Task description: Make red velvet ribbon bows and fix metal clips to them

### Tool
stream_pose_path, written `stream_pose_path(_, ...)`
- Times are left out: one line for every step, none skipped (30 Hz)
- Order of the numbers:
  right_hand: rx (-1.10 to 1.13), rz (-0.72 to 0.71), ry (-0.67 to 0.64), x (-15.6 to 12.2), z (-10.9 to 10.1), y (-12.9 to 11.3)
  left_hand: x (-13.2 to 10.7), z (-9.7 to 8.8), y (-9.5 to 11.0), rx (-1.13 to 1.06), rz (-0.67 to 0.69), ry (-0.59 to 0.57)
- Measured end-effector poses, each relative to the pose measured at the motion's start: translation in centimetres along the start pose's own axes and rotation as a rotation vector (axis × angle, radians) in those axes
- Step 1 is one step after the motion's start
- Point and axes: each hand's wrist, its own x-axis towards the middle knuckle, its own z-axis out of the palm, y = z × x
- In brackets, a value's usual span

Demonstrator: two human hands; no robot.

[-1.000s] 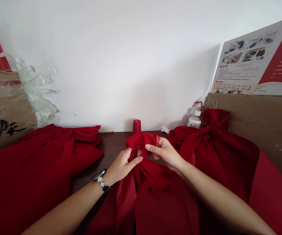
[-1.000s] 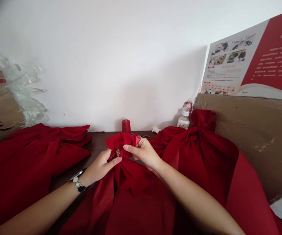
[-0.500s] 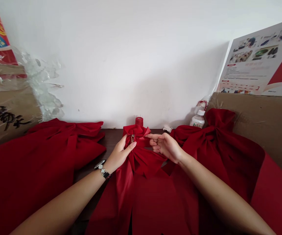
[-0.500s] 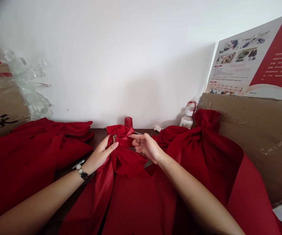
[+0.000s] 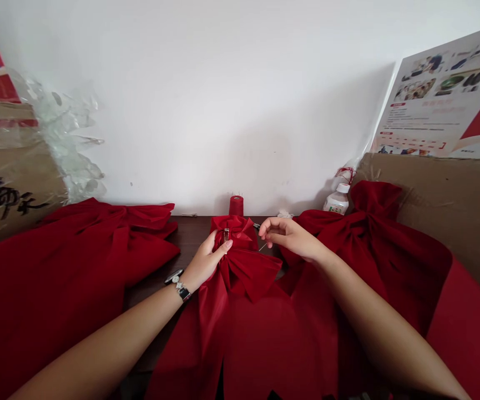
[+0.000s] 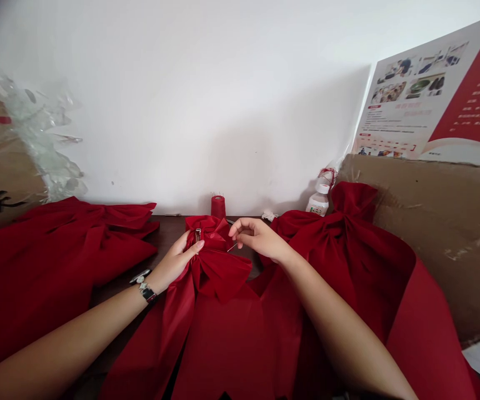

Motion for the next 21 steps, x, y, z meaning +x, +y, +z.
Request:
stream_pose_path(0.03, -0.014, 0.01, -0.1, 0.1, 0.0, 0.0, 0.1, -0.1, -0.019, -0.012, -0.001)
stream_pose_path(0.063, -0.024, 0.019, -0.1, 0.3, 0.1, 0.0, 0.1, -0.1, -0.037, -0.021, -0.005)
stream_pose_path(0.1, -0.029, 0.029, 0.0, 0.6, 0.3, 0.0, 0.2, -0.2, -0.054, -0.028, -0.011)
stream_pose_path(0.138, -0.033, 0.044, 0.0, 1.0, 0.5, 0.0, 0.2, -0.3, -0.07, -0.033, -0.022)
stream_pose_path(0.174, -0.041, 0.07, 0.1, 1.4, 0.8, 0.0, 0.3, -0.4, -0.082, -0.034, -0.036)
stream_pose_path(0.205, -0.056, 0.11, 0.2, 1.8, 1.2, 0.0, 0.4, -0.4, -0.093, -0.032, -0.05)
stream_pose_path(0.23, -0.077, 0.16, 0.3, 2.4, 1.5, -0.1, 0.5, -0.4, -0.101, -0.027, -0.065)
stream_pose_path(0.247, -0.103, 0.213, 0.4, 2.9, 1.7, -0.2, 0.6, -0.4, -0.108, -0.018, -0.076)
stream_pose_path(0.256, -0.13, 0.262, 0.4, 3.4, 1.9, -0.3, 0.7, -0.4, -0.112, -0.009, -0.085)
stream_pose_path(0.256, -0.156, 0.298, 0.4, 3.9, 2.1, -0.4, 0.9, -0.3, -0.114, -0.001, -0.092)
stream_pose_path(0.247, -0.181, 0.321, 0.3, 4.4, 2.2, -0.5, 1.0, -0.1, -0.115, 0.003, -0.098)
stream_pose_path(0.228, -0.205, 0.331, 0.2, 4.8, 2.2, -0.6, 1.1, 0.0, -0.118, 0.003, -0.104)
stream_pose_path(0.199, -0.232, 0.338, 0.0, 5.2, 2.3, -0.8, 1.3, 0.2, -0.121, 0.0, -0.109)
stream_pose_path(0.158, -0.264, 0.349, -0.1, 5.5, 2.3, -0.8, 1.4, 0.3, -0.125, -0.003, -0.112)
stream_pose_path(0.107, -0.295, 0.366, -0.2, 5.8, 2.4, -0.9, 1.5, 0.4, -0.129, -0.005, -0.112)
stream_pose_path(0.048, -0.324, 0.388, -0.3, 5.9, 2.4, -1.0, 1.5, 0.5, -0.129, -0.004, -0.11)
stream_pose_path(-0.01, -0.349, 0.41, -0.4, 6.1, 2.6, -1.0, 1.6, 0.6, -0.125, -0.001, -0.108)
stream_pose_path(-0.061, -0.366, 0.43, -0.5, 6.2, 2.7, -1.0, 1.6, 0.7, -0.118, 0.003, -0.106)
stream_pose_path(-0.097, -0.377, 0.445, -0.5, 6.2, 2.8, -1.0, 1.6, 0.8, -0.11, 0.007, -0.104)
stream_pose_path(-0.117, -0.383, 0.453, -0.5, 6.3, 3.0, -1.1, 1.6, 0.8, -0.103, 0.012, -0.103)
stream_pose_path(-0.12, -0.389, 0.457, -0.5, 6.3, 3.1, -1.1, 1.6, 0.8, -0.098, 0.016, -0.102)
